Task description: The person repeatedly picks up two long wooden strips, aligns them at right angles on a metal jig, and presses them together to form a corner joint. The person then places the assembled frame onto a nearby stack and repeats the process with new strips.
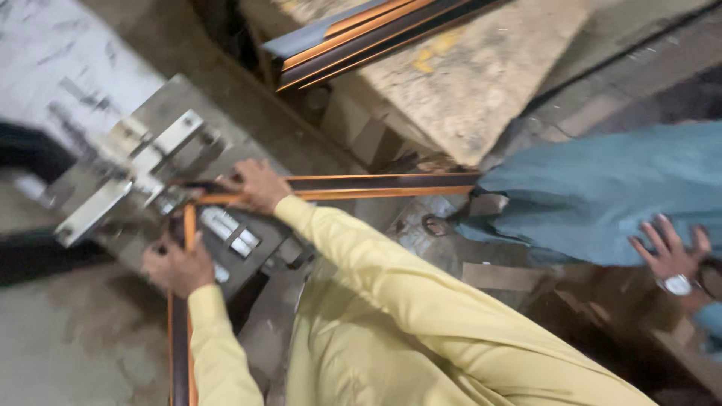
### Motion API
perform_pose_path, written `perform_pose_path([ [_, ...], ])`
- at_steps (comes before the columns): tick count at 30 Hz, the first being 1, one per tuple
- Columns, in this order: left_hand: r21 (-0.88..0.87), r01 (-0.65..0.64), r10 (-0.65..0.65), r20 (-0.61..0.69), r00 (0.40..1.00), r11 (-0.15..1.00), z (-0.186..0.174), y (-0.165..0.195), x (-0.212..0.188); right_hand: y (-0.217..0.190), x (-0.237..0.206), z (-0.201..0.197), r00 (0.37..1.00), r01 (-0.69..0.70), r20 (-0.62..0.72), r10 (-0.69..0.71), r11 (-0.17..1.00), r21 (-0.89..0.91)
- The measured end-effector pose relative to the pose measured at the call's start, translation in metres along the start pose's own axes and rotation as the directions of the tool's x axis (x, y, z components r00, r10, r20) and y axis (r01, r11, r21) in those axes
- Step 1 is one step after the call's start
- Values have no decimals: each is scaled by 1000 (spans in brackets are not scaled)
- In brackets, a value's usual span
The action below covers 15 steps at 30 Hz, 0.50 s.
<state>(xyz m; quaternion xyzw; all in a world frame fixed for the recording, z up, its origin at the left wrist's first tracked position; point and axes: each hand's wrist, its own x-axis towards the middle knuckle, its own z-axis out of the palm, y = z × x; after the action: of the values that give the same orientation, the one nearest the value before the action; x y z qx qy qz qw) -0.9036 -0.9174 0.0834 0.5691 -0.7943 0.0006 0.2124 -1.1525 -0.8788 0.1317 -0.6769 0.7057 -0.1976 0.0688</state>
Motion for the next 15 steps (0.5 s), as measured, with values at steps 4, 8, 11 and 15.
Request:
perform_pose_path([
  [4, 26, -22, 23, -51, 998, 999, -5, 5, 6, 5, 1, 15, 995, 35, -92, -36, 999, -12],
  [8, -103, 75, -68, 66, 995, 992, -16, 6, 10, 6, 2, 26, 986, 87, -138, -93, 995, -51],
  [11, 15, 24, -24, 2, 1000, 1000, -28, 10, 9, 4, -1, 29, 991, 71, -114, -72, 997, -13],
  [15, -46, 49, -47, 41, 998, 998, -37, 12, -3, 0, -12, 24, 990, 82, -113, -84, 996, -23],
])
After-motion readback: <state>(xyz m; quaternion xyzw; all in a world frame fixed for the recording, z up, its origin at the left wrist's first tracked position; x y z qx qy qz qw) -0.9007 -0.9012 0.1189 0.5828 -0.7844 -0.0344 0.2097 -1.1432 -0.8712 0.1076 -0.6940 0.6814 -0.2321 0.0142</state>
